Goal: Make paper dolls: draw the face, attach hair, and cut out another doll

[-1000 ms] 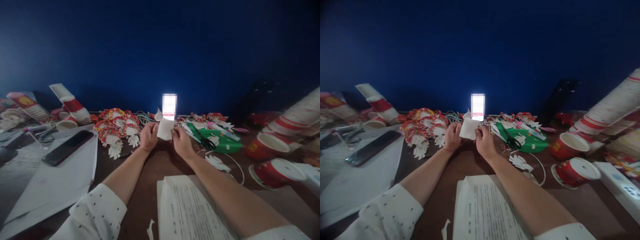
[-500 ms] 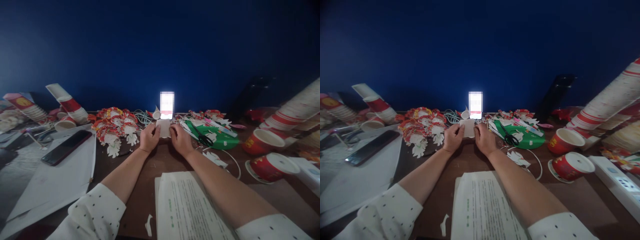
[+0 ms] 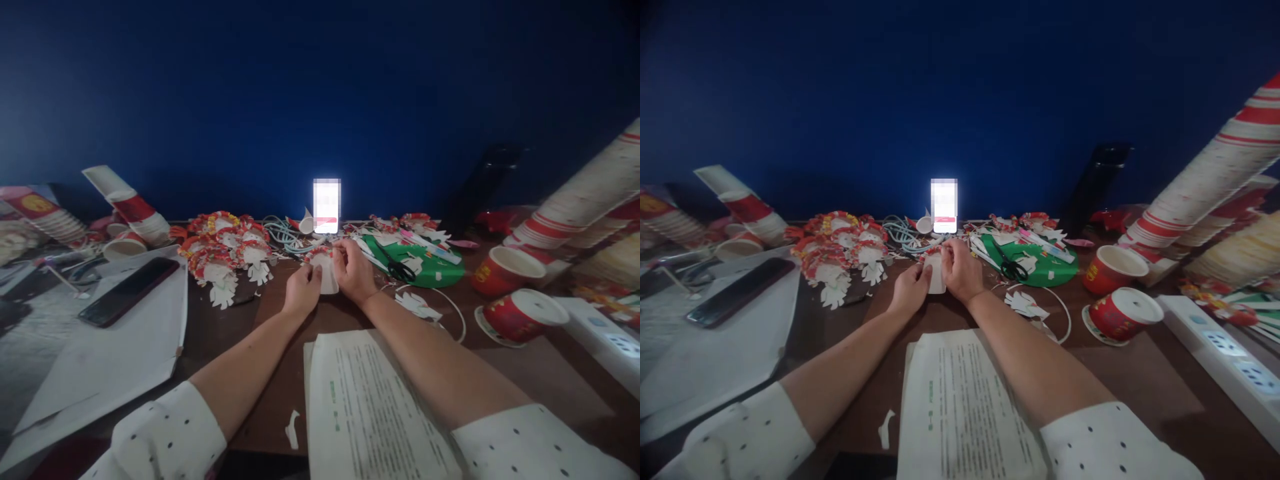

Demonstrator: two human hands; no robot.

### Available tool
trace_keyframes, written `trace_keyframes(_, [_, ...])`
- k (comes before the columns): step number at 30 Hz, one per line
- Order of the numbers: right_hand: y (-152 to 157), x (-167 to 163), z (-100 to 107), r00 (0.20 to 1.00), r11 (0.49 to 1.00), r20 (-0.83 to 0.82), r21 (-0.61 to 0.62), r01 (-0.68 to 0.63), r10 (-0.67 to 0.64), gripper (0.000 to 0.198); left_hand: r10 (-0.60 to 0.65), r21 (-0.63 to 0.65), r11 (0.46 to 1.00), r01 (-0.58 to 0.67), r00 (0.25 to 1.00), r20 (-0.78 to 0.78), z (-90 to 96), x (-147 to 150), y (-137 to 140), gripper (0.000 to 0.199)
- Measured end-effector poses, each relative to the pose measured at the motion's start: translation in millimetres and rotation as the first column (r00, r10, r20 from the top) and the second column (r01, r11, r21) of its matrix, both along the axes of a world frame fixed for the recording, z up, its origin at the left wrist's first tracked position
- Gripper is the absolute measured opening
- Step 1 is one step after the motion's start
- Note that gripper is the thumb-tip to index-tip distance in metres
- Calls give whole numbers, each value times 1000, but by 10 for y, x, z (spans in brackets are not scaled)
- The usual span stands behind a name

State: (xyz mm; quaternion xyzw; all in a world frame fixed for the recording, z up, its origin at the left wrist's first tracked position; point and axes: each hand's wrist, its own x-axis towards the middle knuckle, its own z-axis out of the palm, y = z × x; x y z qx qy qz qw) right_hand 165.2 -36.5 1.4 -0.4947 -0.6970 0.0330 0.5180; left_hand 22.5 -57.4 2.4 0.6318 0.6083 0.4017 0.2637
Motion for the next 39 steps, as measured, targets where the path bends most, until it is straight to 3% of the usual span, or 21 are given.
trace_keyframes(23, [-52,0,48,999,998,29,-52,-41,43,23,-58,12,998,59,995,-78,-16,-19,18,18])
trace_keyframes(32, [10,62,21,998,998,43,-30,52,-51,21,-112,-42,994,104,936,-334,11,3,-103,41])
trace_keyframes(35, [40,85,6,998,997,35,-43,57,-55,19,-159,-53,987,152,883,-441,29,9,-161,37])
trace_keyframes(39, [32,72,-2,998,997,55,-56,45,-42,19,-125,67,981,179,866,-485,7,-4,-200,28])
